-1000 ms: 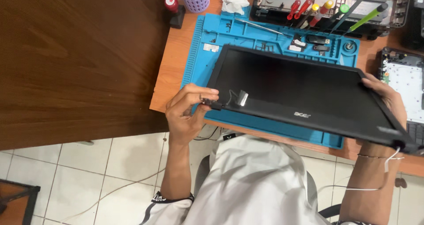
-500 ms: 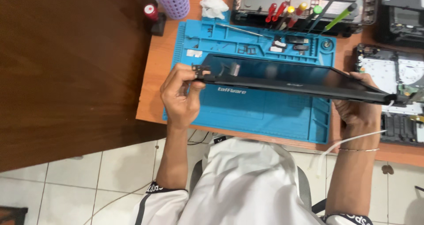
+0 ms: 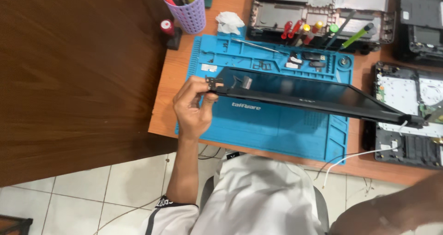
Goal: The person attaches the screen to the laptop frame using a screwdriver and then fits the motherboard into the chassis.
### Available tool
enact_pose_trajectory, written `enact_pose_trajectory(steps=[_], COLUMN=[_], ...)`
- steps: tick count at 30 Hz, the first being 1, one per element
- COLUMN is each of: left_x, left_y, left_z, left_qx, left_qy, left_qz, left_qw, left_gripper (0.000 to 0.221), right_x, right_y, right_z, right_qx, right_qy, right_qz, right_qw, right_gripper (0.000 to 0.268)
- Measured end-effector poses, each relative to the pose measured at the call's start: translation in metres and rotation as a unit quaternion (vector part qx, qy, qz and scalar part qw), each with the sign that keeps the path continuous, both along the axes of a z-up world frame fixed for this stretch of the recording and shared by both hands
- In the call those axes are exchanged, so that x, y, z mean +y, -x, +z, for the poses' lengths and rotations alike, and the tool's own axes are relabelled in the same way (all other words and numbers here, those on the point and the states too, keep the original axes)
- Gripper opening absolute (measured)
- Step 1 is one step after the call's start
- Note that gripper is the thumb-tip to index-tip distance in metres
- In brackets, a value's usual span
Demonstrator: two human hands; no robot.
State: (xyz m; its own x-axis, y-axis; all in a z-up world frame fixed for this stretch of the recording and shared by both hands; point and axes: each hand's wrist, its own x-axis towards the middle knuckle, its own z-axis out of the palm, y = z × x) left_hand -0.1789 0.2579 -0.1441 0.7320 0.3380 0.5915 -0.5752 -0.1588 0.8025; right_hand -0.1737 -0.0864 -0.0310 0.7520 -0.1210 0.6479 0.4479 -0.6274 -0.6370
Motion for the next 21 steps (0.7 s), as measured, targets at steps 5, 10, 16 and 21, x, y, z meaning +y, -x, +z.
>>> enact_pose_trajectory(steps=[5, 10, 16, 21], left_x=[0.001, 0.005, 0.018, 0.024], left_y=[-0.002, -0.001, 0.007, 0.003], left_z=[0.003, 0.010, 0.035, 0.050], left_qx=[0.012, -0.010, 0.038, 0.038], left_qy=[0.004, -0.078, -0.119, -0.121], left_qz=[0.003, 0.042, 0.010, -0.043], left_qw=[1.000, 0.996, 0.992, 0.991], left_gripper=[0.022, 0.019, 0.030, 0.037], right_x=[0.124, 0.168, 0.163, 0.163], right_y=[0.011, -0.022, -0.028, -0.031], right_z=[0.032, 0.005, -0.012, -0.015], right_qx=[-0.047, -0.087, -0.119, -0.129], right_qy=[0.230, 0.270, 0.245, 0.239], right_qz=[0.208, 0.251, 0.265, 0.270], right_qw=[0.949, 0.925, 0.925, 0.924], right_gripper=[0.038, 0.019, 0.016, 0.017])
